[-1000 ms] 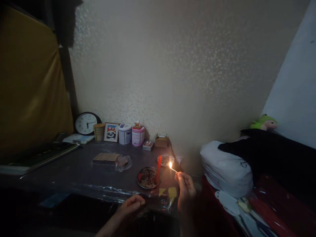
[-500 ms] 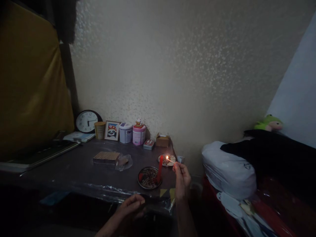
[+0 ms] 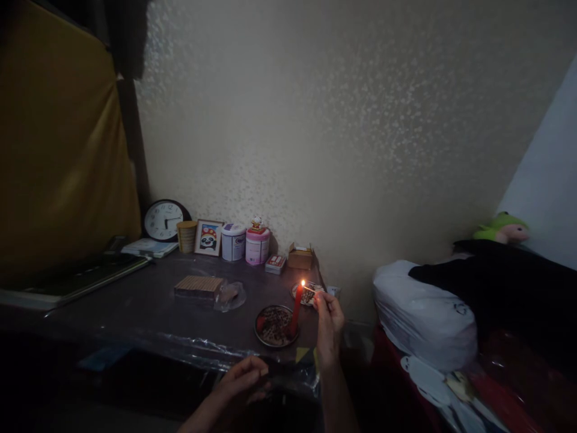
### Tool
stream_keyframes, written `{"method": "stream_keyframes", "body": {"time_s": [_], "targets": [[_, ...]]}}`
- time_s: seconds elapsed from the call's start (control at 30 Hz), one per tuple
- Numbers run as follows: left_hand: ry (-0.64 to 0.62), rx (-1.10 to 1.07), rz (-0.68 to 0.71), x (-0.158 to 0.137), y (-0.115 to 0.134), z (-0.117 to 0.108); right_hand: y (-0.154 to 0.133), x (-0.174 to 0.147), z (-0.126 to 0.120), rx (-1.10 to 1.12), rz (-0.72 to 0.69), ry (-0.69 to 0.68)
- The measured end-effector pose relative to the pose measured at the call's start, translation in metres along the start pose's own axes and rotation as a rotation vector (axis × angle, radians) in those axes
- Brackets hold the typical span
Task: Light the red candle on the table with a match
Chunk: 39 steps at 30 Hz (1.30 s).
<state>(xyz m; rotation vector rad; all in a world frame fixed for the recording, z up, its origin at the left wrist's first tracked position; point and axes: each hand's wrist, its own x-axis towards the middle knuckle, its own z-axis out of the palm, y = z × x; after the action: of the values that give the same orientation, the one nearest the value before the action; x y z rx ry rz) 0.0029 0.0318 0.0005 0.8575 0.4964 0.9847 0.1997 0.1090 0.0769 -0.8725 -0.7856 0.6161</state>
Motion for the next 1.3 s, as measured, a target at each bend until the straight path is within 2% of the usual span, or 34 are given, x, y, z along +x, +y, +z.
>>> {"method": "stream_keyframes", "body": {"time_s": [0.33,0.57,1.3], "targets": [[-0.001,-0.004,-0.009,0.007,-0.008,-0.008,0.008,0.004,0.005,-0.018,-0.031,-0.009],[-0.025,-0.023,0.000,0.003,-0.003,-0.005,0.007,0.005,0.008,-0.027,-0.042,-0.011],[-0.020,-0.020,-0.008,0.003,-0.005,-0.004,0.008,0.008,0.001,-0.038,-0.028,-0.028]]}}
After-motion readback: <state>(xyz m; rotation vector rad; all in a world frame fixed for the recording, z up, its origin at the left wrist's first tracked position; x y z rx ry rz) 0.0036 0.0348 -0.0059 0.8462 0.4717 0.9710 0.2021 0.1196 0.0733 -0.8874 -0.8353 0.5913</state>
